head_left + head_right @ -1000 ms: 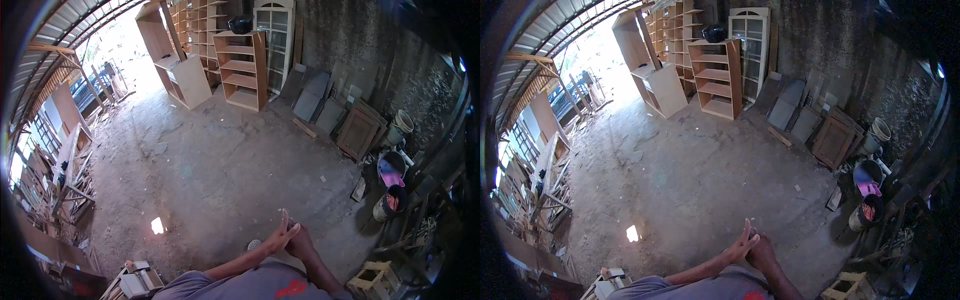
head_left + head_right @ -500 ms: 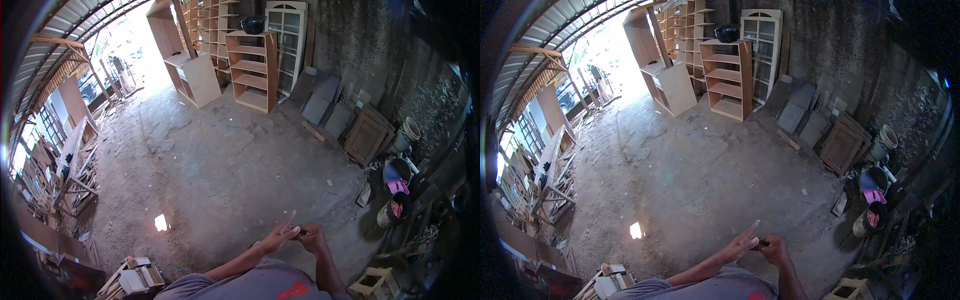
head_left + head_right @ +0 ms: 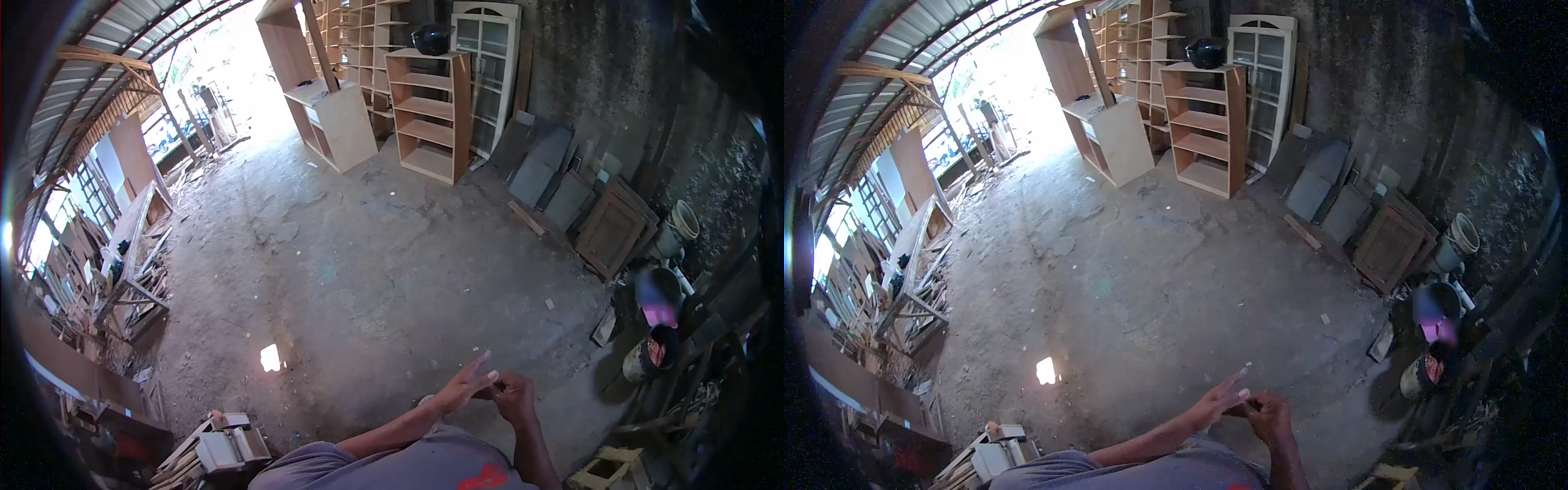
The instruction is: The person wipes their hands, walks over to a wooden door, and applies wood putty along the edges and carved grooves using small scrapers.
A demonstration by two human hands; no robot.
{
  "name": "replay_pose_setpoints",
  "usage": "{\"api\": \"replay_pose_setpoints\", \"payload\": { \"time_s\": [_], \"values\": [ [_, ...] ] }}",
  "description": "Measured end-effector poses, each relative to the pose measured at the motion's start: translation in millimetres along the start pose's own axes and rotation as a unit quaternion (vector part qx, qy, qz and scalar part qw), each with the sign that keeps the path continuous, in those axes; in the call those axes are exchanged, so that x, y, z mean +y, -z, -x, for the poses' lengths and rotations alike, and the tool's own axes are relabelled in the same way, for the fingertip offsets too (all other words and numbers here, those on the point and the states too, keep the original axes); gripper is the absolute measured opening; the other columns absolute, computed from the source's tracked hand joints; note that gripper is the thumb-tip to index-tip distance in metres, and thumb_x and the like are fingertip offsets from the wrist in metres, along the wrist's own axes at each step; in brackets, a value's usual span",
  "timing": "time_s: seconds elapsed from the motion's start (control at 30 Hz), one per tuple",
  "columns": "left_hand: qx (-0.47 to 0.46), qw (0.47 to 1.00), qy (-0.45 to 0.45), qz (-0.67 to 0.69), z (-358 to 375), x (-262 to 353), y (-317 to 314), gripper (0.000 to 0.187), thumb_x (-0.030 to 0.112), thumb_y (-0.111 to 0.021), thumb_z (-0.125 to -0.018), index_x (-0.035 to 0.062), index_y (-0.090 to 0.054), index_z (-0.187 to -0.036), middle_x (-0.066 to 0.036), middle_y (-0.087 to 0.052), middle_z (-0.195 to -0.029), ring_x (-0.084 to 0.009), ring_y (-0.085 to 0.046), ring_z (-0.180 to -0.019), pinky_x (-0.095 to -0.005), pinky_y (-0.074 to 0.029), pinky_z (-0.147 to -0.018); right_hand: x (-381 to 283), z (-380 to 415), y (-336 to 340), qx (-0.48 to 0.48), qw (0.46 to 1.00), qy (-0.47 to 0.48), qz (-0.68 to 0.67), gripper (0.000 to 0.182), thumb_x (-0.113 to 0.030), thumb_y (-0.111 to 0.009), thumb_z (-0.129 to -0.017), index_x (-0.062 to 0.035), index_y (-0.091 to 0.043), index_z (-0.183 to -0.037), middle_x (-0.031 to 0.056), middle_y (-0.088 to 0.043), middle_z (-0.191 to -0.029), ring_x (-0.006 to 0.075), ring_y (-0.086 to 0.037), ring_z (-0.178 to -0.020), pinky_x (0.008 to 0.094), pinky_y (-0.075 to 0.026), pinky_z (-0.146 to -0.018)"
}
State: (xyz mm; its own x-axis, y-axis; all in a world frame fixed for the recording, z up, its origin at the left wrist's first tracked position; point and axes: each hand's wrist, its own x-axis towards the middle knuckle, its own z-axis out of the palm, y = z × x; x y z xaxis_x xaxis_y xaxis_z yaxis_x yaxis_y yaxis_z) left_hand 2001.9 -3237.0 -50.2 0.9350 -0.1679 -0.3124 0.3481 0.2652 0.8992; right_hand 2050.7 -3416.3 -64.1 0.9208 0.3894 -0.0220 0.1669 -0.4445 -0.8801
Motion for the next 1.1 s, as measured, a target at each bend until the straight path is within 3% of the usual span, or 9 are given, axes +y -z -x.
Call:
{"api": "replay_pose_setpoints", "payload": {
  "time_s": [0.13,0.23,0.33,0.43,0.73,0.83,0.93,1.03,1.1],
  "values": [
    [-0.031,0.999,-0.011,0.038,-6.6,-20.4,5.7,0.084,0.036,-0.063,-0.109,0.0059,-0.014,-0.170,-0.022,-0.055,-0.148,-0.0272,-0.056,-0.134,-0.0423,-0.045,-0.116,-42.3,-3.6,19.1,-0.110,0.994,-0.006,0.030,0.019,-0.011,-0.080,-0.089,-0.0071,-0.082,-0.107,0.0152,-0.075,-0.094,0.0213,-0.071,-0.085,0.0377,-0.055,-0.072],
    [-0.073,0.997,-0.011,0.032,-4.9,-10.6,5.6,0.086,0.033,-0.063,-0.109,0.0046,-0.010,-0.170,-0.022,-0.060,-0.140,-0.0278,-0.059,-0.132,-0.0436,-0.047,-0.114,-25.0,-2.5,13.2,-0.114,0.992,0.012,0.045,0.025,-0.008,-0.078,-0.089,-0.0071,-0.081,-0.114,0.0157,-0.074,-0.101,0.0210,-0.071,-0.087,0.0395,-0.056,-0.073],
    [-0.105,0.993,-0.016,0.053,-9.4,-11.5,6.9,0.087,0.034,-0.063,-0.109,0.0038,-0.008,-0.170,-0.023,-0.060,-0.139,-0.0291,-0.059,-0.131,-0.0435,-0.047,-0.113,-0.8,-5.7,0.0,-0.148,0.977,-0.049,-0.144,0.030,-0.005,-0.078,-0.089,-0.0057,-0.079,-0.119,0.0145,-0.074,-0.103,0.0213,-0.071,-0.087,0.0391,-0.057,-0.073],
    [-0.126,0.986,-0.019,0.110,-5.2,-0.2,4.2,0.088,0.037,-0.062,-0.109,0.0046,-0.008,-0.170,-0.023,-0.055,-0.147,-0.0286,-0.054,-0.137,-0.0432,-0.043,-0.116,-4.0,-5.8,6.0,-0.082,0.991,0.079,-0.064,0.028,-0.001,-0.078,-0.088,-0.0038,-0.080,-0.116,0.0120,-0.075,-0.097,0.0203,-0.071,-0.086,0.0355,-0.057,-0.073],
    [-0.095,0.987,-0.020,0.130,-10.9,4.5,4.4,0.091,0.042,-0.061,-0.108,0.0059,-0.006,-0.171,-0.018,-0.038,-0.164,-0.0263,-0.045,-0.145,-0.0440,-0.036,-0.122,1.4,-11.4,8.1,-0.001,0.998,0.048,-0.028,0.015,-0.005,-0.083,-0.086,-0.0029,-0.081,-0.102,0.0099,-0.073,-0.088,0.0159,-0.068,-0.078,0.0332,-0.054,-0.072],
    [-0.129,0.983,-0.016,0.129,-13.5,9.7,2.0,0.092,0.042,-0.062,-0.108,0.0071,-0.006,-0.171,-0.017,-0.038,-0.164,-0.0243,-0.045,-0.144,-0.0432,-0.037,-0.121,-20.9,-12.8,17.9,-0.039,0.993,-0.013,-0.115,0.016,-0.005,-0.080,-0.088,-0.0027,-0.080,-0.104,0.0118,-0.074,-0.094,0.0167,-0.070,-0.086,0.0337,-0.056,-0.076],
    [-0.161,0.982,-0.021,0.097,-25.4,-10.1,3.1,0.095,0.043,-0.063,-0.107,0.0078,-0.004,-0.171,-0.018,-0.042,-0.162,-0.0233,-0.045,-0.144,-0.0428,-0.037,-0.121,-18.9,-15.9,31.0,-0.106,0.990,0.070,-0.067,0.018,-0.005,-0.077,-0.091,-0.0009,-0.079,-0.109,0.0137,-0.075,-0.100,0.0196,-0.071,-0.095,0.0356,-0.057,-0.081],
    [-0.141,0.988,-0.055,0.021,-31.5,-15.5,-2.6,0.095,0.048,-0.061,-0.107,0.0057,-0.004,-0.171,-0.015,-0.053,-0.149,-0.0221,-0.054,-0.133,-0.0381,-0.043,-0.114,14.2,-21.2,29.2,-0.161,0.984,0.053,-0.056,0.020,-0.003,-0.072,-0.093,0.0022,-0.077,-0.112,0.0154,-0.075,-0.103,0.0219,-0.071,-0.101,0.0382,-0.058,-0.083],
    [-0.132,0.988,-0.069,-0.035,-30.8,-8.8,-3.8,0.094,0.048,-0.061,-0.107,0.0057,-0.006,-0.171,-0.014,-0.054,-0.148,-0.0209,-0.054,-0.131,-0.0380,-0.043,-0.114,-1.0,-19.9,33.0,-0.184,0.974,-0.017,-0.129,0.021,-0.003,-0.071,-0.092,0.0038,-0.076,-0.111,0.0147,-0.075,-0.100,0.0217,-0.072,-0.099,0.0384,-0.058,-0.084]
  ]
}}
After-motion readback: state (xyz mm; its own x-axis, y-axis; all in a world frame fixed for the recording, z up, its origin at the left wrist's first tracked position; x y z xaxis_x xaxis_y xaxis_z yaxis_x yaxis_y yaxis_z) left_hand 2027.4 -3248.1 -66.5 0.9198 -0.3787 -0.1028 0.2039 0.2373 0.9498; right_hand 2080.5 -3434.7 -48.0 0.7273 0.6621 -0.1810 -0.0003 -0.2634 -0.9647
